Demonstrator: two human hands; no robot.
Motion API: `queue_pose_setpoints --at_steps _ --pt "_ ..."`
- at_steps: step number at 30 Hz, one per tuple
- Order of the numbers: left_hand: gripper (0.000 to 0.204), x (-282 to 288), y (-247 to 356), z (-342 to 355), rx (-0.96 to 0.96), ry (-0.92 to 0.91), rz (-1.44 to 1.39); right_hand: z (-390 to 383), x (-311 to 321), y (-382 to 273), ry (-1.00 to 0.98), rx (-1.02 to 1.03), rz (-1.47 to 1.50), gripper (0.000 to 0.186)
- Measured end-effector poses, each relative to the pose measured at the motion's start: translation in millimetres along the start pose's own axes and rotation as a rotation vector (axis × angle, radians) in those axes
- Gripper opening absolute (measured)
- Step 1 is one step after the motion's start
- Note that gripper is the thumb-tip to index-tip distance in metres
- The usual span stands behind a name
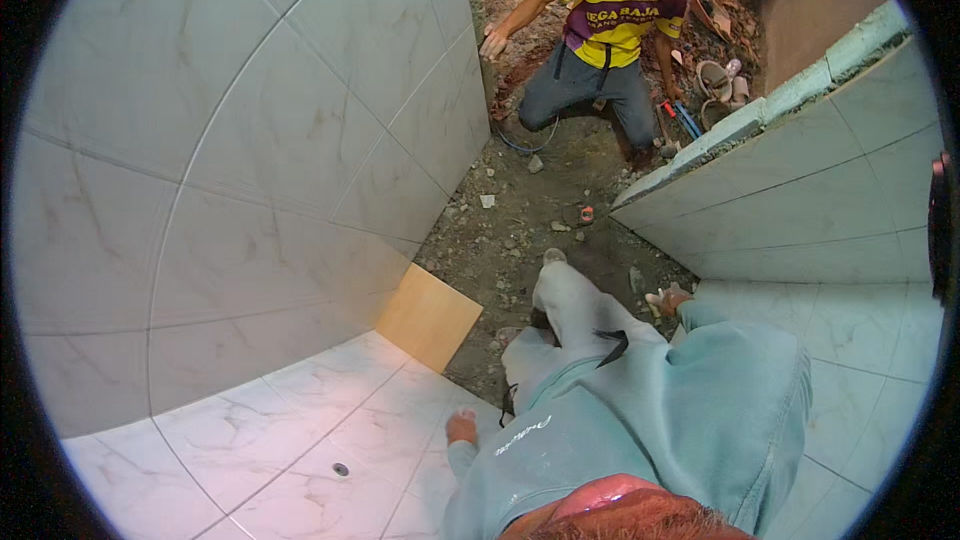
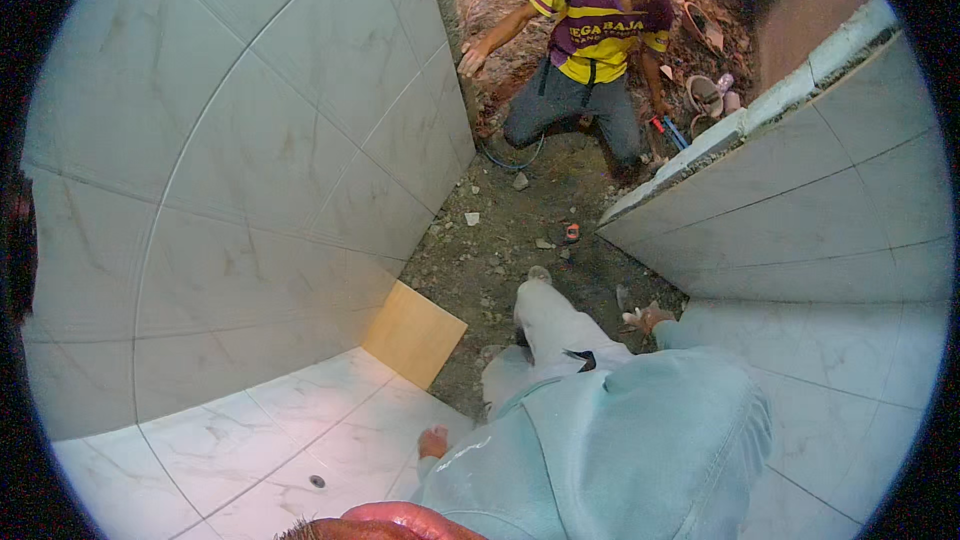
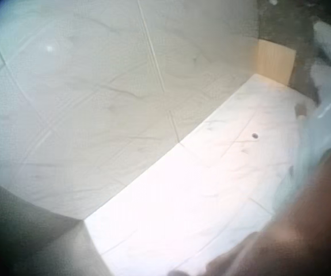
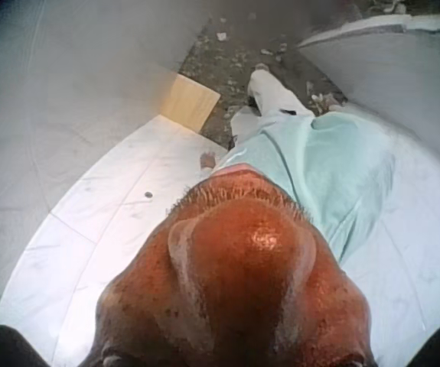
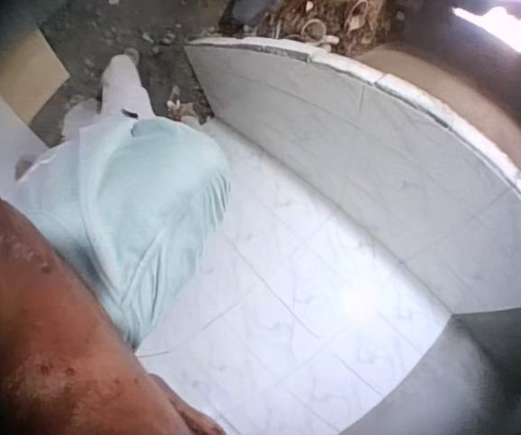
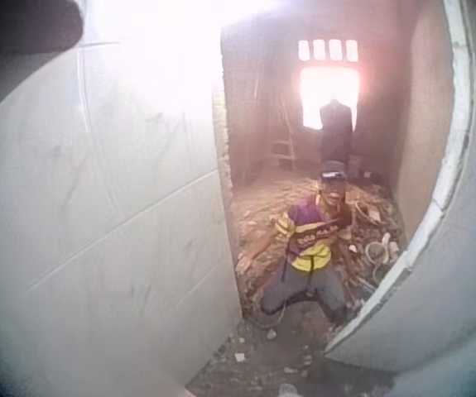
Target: The person places a tile onto the ground after clearing debris and preparing the surface with a hammer and a cloth.
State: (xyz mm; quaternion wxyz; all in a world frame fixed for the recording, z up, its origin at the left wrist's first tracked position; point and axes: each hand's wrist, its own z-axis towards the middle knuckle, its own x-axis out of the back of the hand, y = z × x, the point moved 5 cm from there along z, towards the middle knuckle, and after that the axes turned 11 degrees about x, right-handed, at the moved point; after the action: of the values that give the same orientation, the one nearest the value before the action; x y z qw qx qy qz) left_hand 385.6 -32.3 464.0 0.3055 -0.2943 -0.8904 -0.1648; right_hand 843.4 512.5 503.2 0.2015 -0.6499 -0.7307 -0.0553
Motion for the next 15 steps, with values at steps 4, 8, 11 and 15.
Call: queue_pose_setpoints --at_steps 4,8,11,15 --pt "0.04 299 85 -18 0.197 0.411 -0.366 7 -21 37 0.16 -0.04 0.335 0.078" --pt "0.03 554 164 -60 -0.095 1.191 -0.168 19 9 -25 0.14 -0.03 0.111 0.051" --pt "0.026 702 275 -96 -0.425 1.578 -0.093 13 34 -41 -0.004 -0.011 0.08 0.045" --pt "0.039 840 362 -103 -0.477 2.104 0.094 49 49 -9 -0.07 0.13 -0.039 0.05"
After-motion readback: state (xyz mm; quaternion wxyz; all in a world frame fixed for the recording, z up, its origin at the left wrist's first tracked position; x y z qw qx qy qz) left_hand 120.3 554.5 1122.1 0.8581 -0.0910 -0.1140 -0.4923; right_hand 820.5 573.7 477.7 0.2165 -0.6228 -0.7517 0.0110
